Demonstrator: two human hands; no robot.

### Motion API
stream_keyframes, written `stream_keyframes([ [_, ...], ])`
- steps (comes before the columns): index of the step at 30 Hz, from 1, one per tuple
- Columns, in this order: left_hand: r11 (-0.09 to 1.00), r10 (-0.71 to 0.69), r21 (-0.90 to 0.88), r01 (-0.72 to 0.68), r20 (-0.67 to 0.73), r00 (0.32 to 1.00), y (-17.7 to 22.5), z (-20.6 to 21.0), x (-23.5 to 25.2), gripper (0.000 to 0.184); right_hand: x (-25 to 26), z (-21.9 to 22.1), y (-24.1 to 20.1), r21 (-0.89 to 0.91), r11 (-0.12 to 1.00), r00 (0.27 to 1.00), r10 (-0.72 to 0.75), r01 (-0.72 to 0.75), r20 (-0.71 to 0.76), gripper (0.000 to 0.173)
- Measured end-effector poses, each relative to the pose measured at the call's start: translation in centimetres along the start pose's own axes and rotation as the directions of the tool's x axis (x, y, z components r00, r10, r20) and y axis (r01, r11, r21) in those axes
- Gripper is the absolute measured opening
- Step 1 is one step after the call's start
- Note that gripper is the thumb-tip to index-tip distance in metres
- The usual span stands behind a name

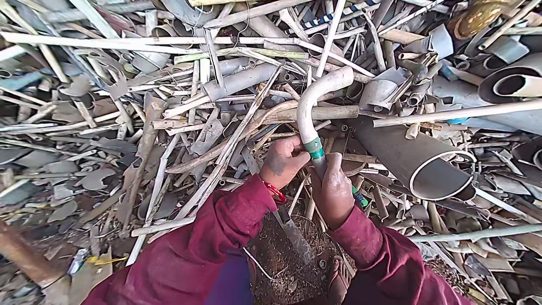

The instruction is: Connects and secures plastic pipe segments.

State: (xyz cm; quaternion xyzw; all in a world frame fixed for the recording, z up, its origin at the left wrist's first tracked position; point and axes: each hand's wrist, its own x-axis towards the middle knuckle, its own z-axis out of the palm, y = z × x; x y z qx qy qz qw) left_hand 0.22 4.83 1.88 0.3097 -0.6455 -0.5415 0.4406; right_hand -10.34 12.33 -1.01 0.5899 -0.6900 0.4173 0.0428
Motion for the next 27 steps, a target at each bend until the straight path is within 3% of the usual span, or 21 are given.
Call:
stream_keyframes([
  [5,0.997,-0.049,-0.057,0.055,0.105,0.993,1.2,-0.7,-0.1,0.037,0.5,-0.6,1.0,0.249,0.969,0.998,-0.024,0.008,0.064,0.034],
  [9,0.995,-0.046,-0.077,0.064,0.210,0.977,1.4,-1.9,0.4,0.041,1.6,-1.7,1.8,0.607,0.741,0.933,0.075,-0.289,0.353,0.020],
  [12,0.984,-0.016,-0.171,0.054,0.216,0.976,0.4,-3.0,1.3,0.051,1.9,-2.2,2.3,0.636,0.709,0.902,-0.001,-0.305,0.433,0.020],
  [16,0.890,-0.018,-0.440,0.123,0.235,0.972,0.4,-3.5,1.6,0.033,1.5,-1.6,2.3,0.607,0.781,0.932,-0.097,-0.145,0.348,0.031],
  [20,0.880,-0.002,-0.467,0.084,0.174,0.985,0.9,-3.0,1.2,0.025,1.7,-1.2,2.8,0.585,0.809,0.978,-0.167,0.062,0.127,0.034],
  [27,0.923,0.083,-0.386,0.009,0.220,0.972,0.8,-3.3,1.1,0.028,1.7,-1.6,2.7,0.690,0.721,0.986,-0.062,-0.063,0.155,0.015],
])
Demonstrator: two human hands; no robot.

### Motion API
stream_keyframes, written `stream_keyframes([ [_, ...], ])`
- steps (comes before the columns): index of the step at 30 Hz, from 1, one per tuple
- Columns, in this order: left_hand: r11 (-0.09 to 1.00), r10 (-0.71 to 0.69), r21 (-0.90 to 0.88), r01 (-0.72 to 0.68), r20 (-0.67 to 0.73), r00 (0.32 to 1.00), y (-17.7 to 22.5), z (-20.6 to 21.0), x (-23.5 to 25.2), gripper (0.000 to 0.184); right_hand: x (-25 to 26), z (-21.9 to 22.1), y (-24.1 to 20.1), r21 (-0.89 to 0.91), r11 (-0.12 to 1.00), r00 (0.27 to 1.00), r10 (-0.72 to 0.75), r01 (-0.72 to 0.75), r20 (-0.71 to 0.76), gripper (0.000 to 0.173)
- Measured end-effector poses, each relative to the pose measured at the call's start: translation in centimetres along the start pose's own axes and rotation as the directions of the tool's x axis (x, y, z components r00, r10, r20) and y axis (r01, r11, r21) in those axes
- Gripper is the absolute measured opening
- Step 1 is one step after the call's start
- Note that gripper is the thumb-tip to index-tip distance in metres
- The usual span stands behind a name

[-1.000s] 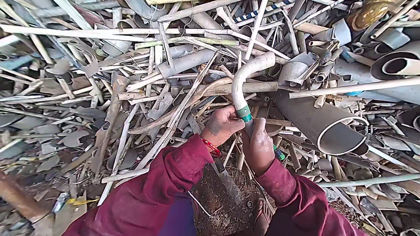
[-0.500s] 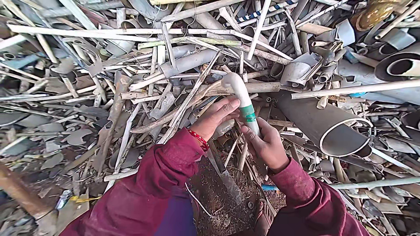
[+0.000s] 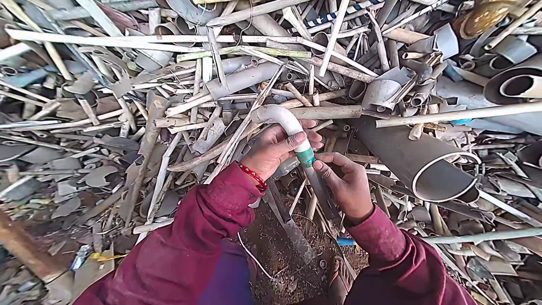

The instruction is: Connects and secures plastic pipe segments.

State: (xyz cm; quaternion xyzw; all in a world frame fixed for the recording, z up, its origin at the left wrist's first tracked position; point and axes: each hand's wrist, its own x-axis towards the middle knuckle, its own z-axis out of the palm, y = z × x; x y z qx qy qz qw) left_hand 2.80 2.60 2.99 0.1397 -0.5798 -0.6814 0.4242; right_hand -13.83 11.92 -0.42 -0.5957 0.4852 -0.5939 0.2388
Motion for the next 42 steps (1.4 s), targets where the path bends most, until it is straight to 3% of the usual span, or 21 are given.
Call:
stream_keyframes([
  [5,0.997,0.012,0.073,-0.014,0.019,1.000,-0.2,0.2,-0.1,0.030,0.1,0.1,0.0,0.001,0.998,0.996,0.060,-0.060,-0.071,0.005],
  [9,0.990,0.057,0.130,-0.061,0.031,0.998,-0.7,0.4,0.1,0.030,0.0,0.2,0.3,-0.299,0.949,0.987,-0.134,0.104,-0.083,0.006],
  [13,0.953,0.216,0.229,-0.198,-0.055,0.975,-1.6,1.1,0.4,0.020,-0.1,1.1,0.3,-0.480,0.852,0.947,-0.299,0.208,-0.119,0.006],
  [21,0.973,0.201,-0.038,-0.229,-0.353,0.914,-2.8,3.7,-0.1,0.025,-1.3,3.2,0.4,-0.515,0.825,0.898,-0.385,0.231,-0.214,0.009],
  [24,0.968,0.144,-0.121,-0.219,-0.447,0.883,-2.6,4.4,-0.2,0.022,-1.8,3.6,0.5,-0.472,0.853,0.913,-0.353,0.224,-0.206,0.010],
  [28,0.944,-0.028,-0.285,-0.166,-0.570,0.821,-2.1,4.9,0.1,0.018,-1.9,3.4,0.7,-0.284,0.953,0.973,-0.158,0.106,-0.166,0.013],
  [30,0.917,-0.115,-0.369,-0.150,-0.604,0.788,-1.6,5.0,0.3,0.018,-1.3,2.5,-0.3,0.050,0.981,0.975,0.193,-0.188,-0.113,0.010],
  [32,0.907,-0.133,-0.400,-0.132,-0.569,0.812,-1.2,4.9,0.4,0.026,-0.4,1.9,-1.3,0.457,0.728,0.807,0.589,-0.510,-0.038,0.021],
  [33,0.895,-0.129,-0.424,-0.139,-0.544,0.829,-0.8,4.8,0.4,0.031,0.0,1.7,-1.1,0.565,0.589,0.701,0.712,-0.578,-0.025,0.026],
  [34,0.877,-0.120,-0.458,-0.146,-0.503,0.856,-0.5,4.7,0.3,0.036,0.2,1.5,-0.4,0.616,0.519,0.639,0.768,-0.592,-0.033,0.025],
  [35,0.858,-0.102,-0.493,-0.144,-0.439,0.893,-0.3,4.4,0.2,0.040,0.1,1.2,0.6,0.624,0.528,0.655,0.755,-0.576,-0.035,0.023],
  [38,0.835,-0.093,-0.542,-0.092,-0.303,0.948,-0.6,4.3,0.1,0.039,-0.7,0.1,3.1,0.543,0.759,0.913,0.408,-0.358,0.032,0.028],
  [40,0.863,-0.099,-0.502,-0.066,-0.295,0.950,-1.1,4.5,0.0,0.033,-0.9,0.1,1.8,0.487,0.837,0.969,0.223,-0.248,0.109,0.029],
  [42,0.911,-0.092,-0.411,-0.049,-0.317,0.944,-1.2,4.6,-0.1,0.030,-1.1,0.2,1.1,0.541,0.811,0.973,0.152,-0.222,0.172,0.033],
])
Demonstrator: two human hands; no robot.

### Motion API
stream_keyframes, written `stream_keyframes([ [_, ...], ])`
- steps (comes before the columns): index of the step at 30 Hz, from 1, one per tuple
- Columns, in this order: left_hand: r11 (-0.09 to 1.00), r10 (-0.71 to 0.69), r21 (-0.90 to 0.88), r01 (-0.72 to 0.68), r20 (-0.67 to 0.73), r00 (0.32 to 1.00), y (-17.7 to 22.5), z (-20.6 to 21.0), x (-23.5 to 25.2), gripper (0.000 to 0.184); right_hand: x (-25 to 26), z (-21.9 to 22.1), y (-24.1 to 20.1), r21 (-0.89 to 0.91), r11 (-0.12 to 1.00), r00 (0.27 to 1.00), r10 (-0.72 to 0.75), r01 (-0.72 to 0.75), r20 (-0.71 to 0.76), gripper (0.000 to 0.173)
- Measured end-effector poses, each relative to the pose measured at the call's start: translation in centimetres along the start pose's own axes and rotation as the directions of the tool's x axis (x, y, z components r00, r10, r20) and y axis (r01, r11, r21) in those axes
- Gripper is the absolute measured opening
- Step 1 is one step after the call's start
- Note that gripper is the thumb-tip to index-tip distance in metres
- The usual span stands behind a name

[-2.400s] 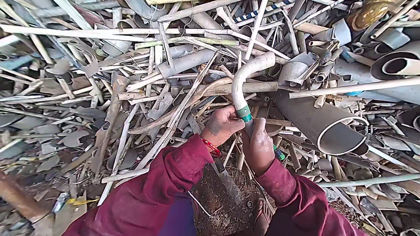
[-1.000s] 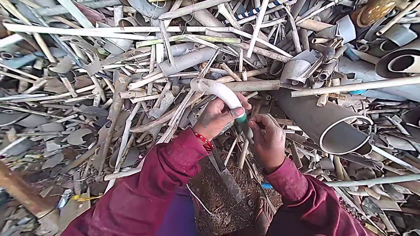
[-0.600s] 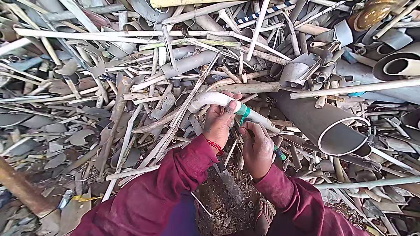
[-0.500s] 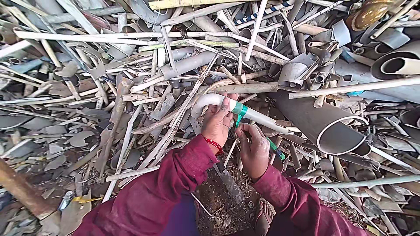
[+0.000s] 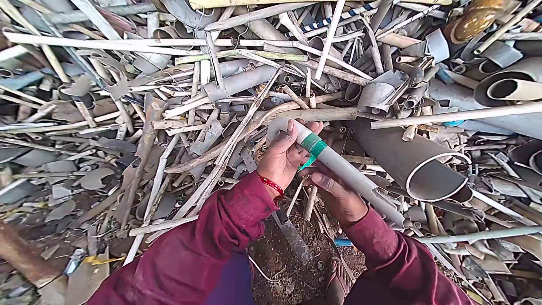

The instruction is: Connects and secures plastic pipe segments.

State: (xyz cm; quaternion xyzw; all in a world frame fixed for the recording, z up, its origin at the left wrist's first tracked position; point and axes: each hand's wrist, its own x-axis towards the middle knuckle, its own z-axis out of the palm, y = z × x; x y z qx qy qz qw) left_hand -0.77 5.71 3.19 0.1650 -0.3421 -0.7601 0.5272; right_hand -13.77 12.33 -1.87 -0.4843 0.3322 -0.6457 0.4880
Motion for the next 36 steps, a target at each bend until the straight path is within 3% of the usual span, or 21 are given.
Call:
stream_keyframes([
  [5,0.995,0.025,0.094,-0.025,-0.002,1.000,-0.5,0.0,0.1,0.024,0.1,1.1,-0.4,0.097,0.995,0.982,0.009,0.009,-0.187,0.036],
  [8,0.985,0.000,0.175,-0.013,0.072,0.997,-0.8,0.1,-0.3,0.024,0.2,1.8,-0.4,0.180,0.983,0.964,0.066,-0.019,-0.258,0.015],
  [10,0.983,-0.017,0.183,0.009,0.038,0.999,-0.9,0.7,-0.7,0.029,0.2,2.0,-0.1,0.125,0.991,0.963,-0.014,0.049,-0.271,0.010],
  [12,0.986,-0.044,0.160,0.048,-0.026,0.999,-0.7,1.3,-1.0,0.035,0.2,1.7,0.2,-0.098,0.972,0.952,-0.229,0.213,-0.204,0.011],
  [14,0.987,-0.093,0.124,0.102,-0.080,0.992,-0.2,1.8,-1.4,0.036,0.2,0.6,0.2,-0.461,0.789,0.880,-0.474,0.406,-0.037,0.007],
  [16,0.976,-0.150,0.135,0.173,-0.164,0.975,0.5,2.4,-1.6,0.035,0.2,0.1,-0.5,-0.774,0.386,0.773,-0.601,0.502,0.201,0.021],
  [17,0.966,-0.161,0.163,0.198,-0.214,0.963,0.8,2.5,-1.4,0.036,0.0,0.2,-1.0,-0.849,0.171,0.749,-0.578,0.500,0.325,0.020],
  [19,0.940,-0.177,0.232,0.252,-0.301,0.937,1.5,2.1,-0.8,0.039,-0.7,1.0,-0.9,-0.888,-0.158,0.776,-0.435,0.433,0.456,0.016],
  [20,0.923,-0.186,0.271,0.274,-0.312,0.932,1.8,1.7,-0.4,0.039,-1.0,1.3,-0.6,-0.881,-0.268,0.791,-0.394,0.389,0.469,0.014],
  [23,0.876,-0.244,0.346,0.337,-0.286,0.927,2.9,0.1,1.2,0.040,-1.4,1.8,-1.1,-0.855,-0.421,0.795,-0.384,0.303,0.470,0.013],
  [26,0.727,-0.170,0.642,0.244,-0.177,0.970,3.2,-1.5,2.3,0.035,-2.1,2.0,-2.2,-0.865,-0.362,0.796,-0.374,0.348,0.476,0.014],
  [29,0.403,0.102,0.915,0.027,-0.074,0.992,1.0,-3.6,3.4,0.036,-3.6,2.9,-2.4,-0.855,-0.175,0.782,-0.348,0.489,0.518,0.015],
  [30,0.345,0.186,0.938,-0.036,-0.030,0.982,0.2,-4.0,3.6,0.036,-4.1,3.4,-2.1,-0.845,-0.128,0.775,-0.345,0.519,0.529,0.016],
  [31,0.350,0.241,0.934,-0.079,-0.008,0.970,-0.5,-4.1,3.6,0.035,-4.6,4.0,-1.6,-0.836,-0.087,0.770,-0.348,0.541,0.535,0.016],
  [32,0.419,0.260,0.902,-0.103,-0.011,0.965,-1.0,-3.8,3.5,0.033,-5.1,4.5,-1.1,-0.833,-0.047,0.772,-0.349,0.552,0.531,0.016],
  [34,0.707,0.173,0.706,-0.035,-0.126,0.977,-1.2,-2.3,3.0,0.029,-6.0,5.2,-0.1,-0.837,0.035,0.801,-0.315,0.546,0.510,0.013],
  [36,0.899,0.068,0.432,0.071,-0.297,0.952,-0.5,-1.1,3.0,0.022,-6.6,5.5,0.8,-0.859,0.127,0.858,-0.225,0.496,0.462,0.009],
])
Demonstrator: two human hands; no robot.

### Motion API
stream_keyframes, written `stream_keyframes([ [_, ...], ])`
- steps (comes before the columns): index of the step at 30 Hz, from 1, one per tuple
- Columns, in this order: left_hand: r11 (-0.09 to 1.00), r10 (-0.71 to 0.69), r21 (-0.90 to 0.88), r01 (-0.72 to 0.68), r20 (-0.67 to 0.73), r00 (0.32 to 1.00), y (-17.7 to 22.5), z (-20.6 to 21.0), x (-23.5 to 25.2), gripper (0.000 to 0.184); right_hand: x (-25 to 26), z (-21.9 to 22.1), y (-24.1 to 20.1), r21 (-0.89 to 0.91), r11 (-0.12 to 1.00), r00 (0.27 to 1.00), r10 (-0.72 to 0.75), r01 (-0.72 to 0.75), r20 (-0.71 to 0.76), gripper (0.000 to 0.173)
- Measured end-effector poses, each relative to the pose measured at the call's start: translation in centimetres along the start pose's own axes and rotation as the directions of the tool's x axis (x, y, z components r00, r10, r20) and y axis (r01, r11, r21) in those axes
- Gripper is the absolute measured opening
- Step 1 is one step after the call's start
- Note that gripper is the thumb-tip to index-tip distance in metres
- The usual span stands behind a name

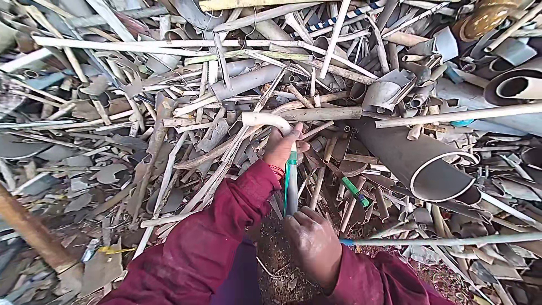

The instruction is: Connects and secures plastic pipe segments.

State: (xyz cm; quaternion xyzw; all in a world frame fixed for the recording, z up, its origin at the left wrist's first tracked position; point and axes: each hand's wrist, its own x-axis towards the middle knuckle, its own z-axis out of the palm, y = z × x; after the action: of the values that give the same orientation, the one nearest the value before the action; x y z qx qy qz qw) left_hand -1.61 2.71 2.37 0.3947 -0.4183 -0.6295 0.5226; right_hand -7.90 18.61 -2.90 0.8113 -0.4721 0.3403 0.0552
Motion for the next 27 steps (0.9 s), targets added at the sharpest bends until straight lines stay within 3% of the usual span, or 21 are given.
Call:
stream_keyframes([
  [3,0.947,-0.097,-0.317,0.044,-0.154,0.983,0.4,0.0,0.6,0.020,0.0,0.2,-0.2,0.190,0.946,0.956,0.230,-0.264,0.184,0.015],
  [5,0.876,-0.128,-0.481,0.026,-0.180,0.975,0.6,0.2,0.6,0.024,0.5,-0.4,0.1,0.215,0.850,0.833,0.367,-0.481,0.413,0.021],
  [7,0.836,-0.161,-0.547,0.036,-0.181,0.970,1.4,0.2,0.4,0.029,1.2,-0.5,1.7,0.061,0.780,0.640,0.463,-0.623,0.613,0.028],
  [8,0.841,-0.177,-0.539,0.053,-0.182,0.967,1.9,0.0,0.2,0.030,1.4,-0.3,3.0,-0.051,0.765,0.563,0.516,-0.642,0.645,0.028],
  [10,0.890,-0.209,-0.442,0.112,-0.178,0.962,2.9,-0.7,0.0,0.020,3.0,-1.5,6.1,-0.307,0.702,0.397,0.648,-0.643,0.650,0.030],
  [11,0.910,-0.224,-0.393,0.134,-0.194,0.955,3.2,-1.1,0.2,0.015,3.8,-2.5,7.6,-0.406,0.656,0.359,0.718,-0.637,0.596,0.031],
  [12,0.931,-0.219,-0.337,0.142,-0.202,0.955,3.4,-1.5,0.6,0.014,4.2,-3.5,8.8,-0.448,0.615,0.384,0.773,-0.648,0.506,0.031],
  [14,0.967,-0.141,-0.241,0.087,-0.219,0.965,3.0,-2.2,1.4,0.014,3.7,-5.5,9.6,-0.340,0.642,0.574,0.767,-0.688,0.288,0.026],
  [16,0.977,-0.012,-0.209,-0.044,-0.258,0.966,2.1,-2.8,2.6,0.004,2.3,-6.3,8.2,-0.074,0.803,0.793,0.596,-0.592,0.130,0.023],
  [18,0.963,0.059,-0.232,-0.137,-0.312,0.948,1.5,-3.0,3.5,0.004,1.3,-5.8,5.0,0.203,0.890,0.912,0.401,-0.409,0.083,0.021],
  [20,0.964,0.059,-0.225,-0.142,-0.337,0.940,1.4,-2.2,3.1,0.006,0.9,-4.3,1.6,0.374,0.880,0.953,0.300,-0.294,0.046,0.020],
  [23,0.962,0.101,-0.217,-0.162,-0.267,0.958,0.9,-0.9,2.2,0.004,0.2,-2.5,-0.4,0.471,0.848,0.963,0.268,-0.244,0.017,0.022],
  [25,0.951,0.093,-0.281,-0.130,-0.143,0.985,0.9,-1.3,2.7,0.012,0.3,-3.3,-0.4,0.497,0.847,0.976,0.217,-0.188,0.000,0.022],
  [27,0.930,0.150,-0.351,-0.109,0.091,0.985,0.9,-2.7,3.2,0.023,0.4,-5.2,0.2,0.456,0.864,0.977,0.181,-0.211,0.109,0.021],
])
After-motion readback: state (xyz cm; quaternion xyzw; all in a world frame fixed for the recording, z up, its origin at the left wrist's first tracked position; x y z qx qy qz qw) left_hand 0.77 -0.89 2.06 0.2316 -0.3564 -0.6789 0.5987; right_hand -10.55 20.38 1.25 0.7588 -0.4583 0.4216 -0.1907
